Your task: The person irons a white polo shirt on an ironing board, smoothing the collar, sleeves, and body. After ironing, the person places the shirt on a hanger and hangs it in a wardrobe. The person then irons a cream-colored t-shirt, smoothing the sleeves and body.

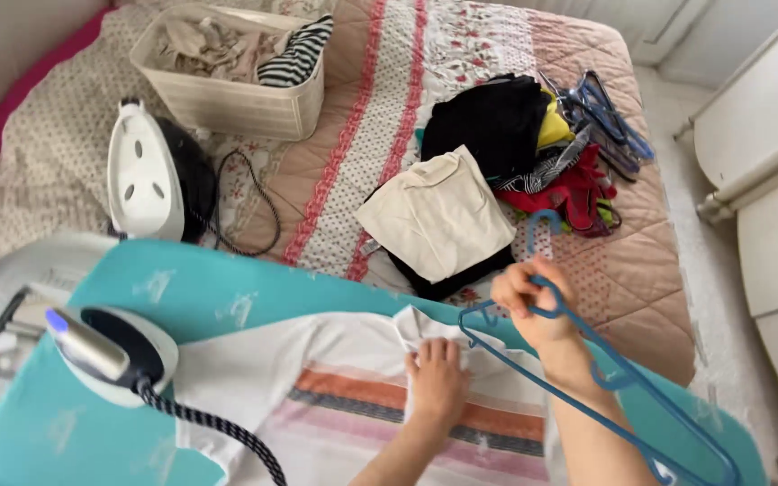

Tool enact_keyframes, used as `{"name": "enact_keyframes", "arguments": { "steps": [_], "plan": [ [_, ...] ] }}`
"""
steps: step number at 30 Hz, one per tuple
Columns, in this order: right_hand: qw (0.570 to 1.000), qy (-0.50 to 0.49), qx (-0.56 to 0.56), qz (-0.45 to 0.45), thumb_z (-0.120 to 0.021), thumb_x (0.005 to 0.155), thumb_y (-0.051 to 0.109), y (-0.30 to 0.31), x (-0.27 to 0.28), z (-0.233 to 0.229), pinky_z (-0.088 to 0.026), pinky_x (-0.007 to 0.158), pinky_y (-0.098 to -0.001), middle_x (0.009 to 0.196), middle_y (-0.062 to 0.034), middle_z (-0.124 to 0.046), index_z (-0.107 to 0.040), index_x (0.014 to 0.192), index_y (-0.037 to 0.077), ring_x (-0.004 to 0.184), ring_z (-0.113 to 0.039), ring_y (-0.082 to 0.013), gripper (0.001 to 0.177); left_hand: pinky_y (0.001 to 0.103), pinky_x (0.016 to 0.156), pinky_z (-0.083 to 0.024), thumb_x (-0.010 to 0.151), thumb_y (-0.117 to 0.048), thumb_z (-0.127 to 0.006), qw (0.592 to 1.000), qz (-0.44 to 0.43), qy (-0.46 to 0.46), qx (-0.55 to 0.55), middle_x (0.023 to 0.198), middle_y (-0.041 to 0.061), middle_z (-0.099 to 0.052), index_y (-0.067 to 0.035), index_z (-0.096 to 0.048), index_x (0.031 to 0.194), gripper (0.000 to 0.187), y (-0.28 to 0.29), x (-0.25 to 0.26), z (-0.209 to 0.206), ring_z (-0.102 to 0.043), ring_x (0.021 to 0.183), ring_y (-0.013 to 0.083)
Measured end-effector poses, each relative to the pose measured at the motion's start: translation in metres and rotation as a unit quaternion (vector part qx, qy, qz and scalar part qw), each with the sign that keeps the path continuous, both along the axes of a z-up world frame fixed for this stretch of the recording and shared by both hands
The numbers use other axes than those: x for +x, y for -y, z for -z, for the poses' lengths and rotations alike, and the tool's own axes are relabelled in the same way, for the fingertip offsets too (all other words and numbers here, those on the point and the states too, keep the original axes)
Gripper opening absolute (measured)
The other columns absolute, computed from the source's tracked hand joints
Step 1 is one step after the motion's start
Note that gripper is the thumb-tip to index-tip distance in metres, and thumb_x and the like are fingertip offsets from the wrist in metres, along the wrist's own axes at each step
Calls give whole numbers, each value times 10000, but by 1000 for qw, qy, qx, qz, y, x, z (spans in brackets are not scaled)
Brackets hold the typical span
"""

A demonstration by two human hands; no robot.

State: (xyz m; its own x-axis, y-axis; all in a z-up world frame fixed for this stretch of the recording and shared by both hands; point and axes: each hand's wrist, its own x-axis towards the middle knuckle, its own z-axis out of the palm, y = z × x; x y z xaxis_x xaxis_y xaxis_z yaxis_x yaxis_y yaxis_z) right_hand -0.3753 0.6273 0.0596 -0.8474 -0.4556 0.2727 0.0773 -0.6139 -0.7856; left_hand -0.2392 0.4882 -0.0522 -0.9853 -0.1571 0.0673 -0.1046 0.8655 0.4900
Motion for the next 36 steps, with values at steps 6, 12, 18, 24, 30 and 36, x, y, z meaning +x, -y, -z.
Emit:
{"name": "enact_keyframes", "arguments": {
  "steps": [6, 12, 18, 24, 30, 36],
  "plan": [
    [972, 142, 184, 42, -504, 1003, 419, 45, 1, 17, -252, 509, -329, 460, -34, -342, -336, 577, 154, 457, -324, -173, 530, 643, 1033, -268, 774, -311, -760, 991, 115, -4, 70, 1279, 78, -574, -124, -655, 1150, 433, 47, -18, -8, -435, 1276, 326],
    [969, 169, 130, 123, -513, 995, 418, 43, 11, 13, -274, 511, -321, 452, -51, -354, -319, 558, 163, 455, -349, -165, 542, 574, 936, -420, 872, -381, -711, 998, 63, -18, 10, 1309, 166, -605, -163, -719, 976, 242, 88, -96, 10, -600, 1128, 376],
    [951, 210, 77, 215, -512, 971, 400, 49, 15, 2, -291, 528, -335, 444, -50, -353, -327, 545, 165, 444, -383, -189, 520, 515, 898, -504, 928, -158, -628, 978, 85, 184, -48, 1094, 121, -755, -143, -614, 1183, 256, 91, -101, 14, -717, 1013, 340],
    [945, 223, 40, 235, -512, 978, 397, 72, 25, -10, -303, 545, -349, 472, -25, -336, -336, 565, 165, 466, -382, -192, 505, 557, 819, -519, 877, -143, -648, 967, 214, 108, -89, 1082, 97, -699, -124, -732, 907, 91, 115, -70, -52, -614, 1102, 369],
    [975, 126, 69, 167, -469, 988, 431, 85, 32, -40, -263, 506, -331, 438, -49, -334, -323, 564, 169, 432, -315, -163, 520, 477, 764, -543, 731, -4, -677, 953, 203, -180, 139, 891, 102, -662, -78, -680, 786, 93, 136, -23, -144, -650, 866, 348],
    [977, 69, 128, 154, -450, 983, 439, 80, 55, -60, -242, 447, -315, 414, -38, -355, -335, 568, 174, 392, -314, -145, 505, 421, 759, -550, 639, 140, -556, 930, 193, -231, 212, 1081, 126, -702, -52, -702, 863, 330, 158, 14, -200, -682, 887, 364]
  ]
}}
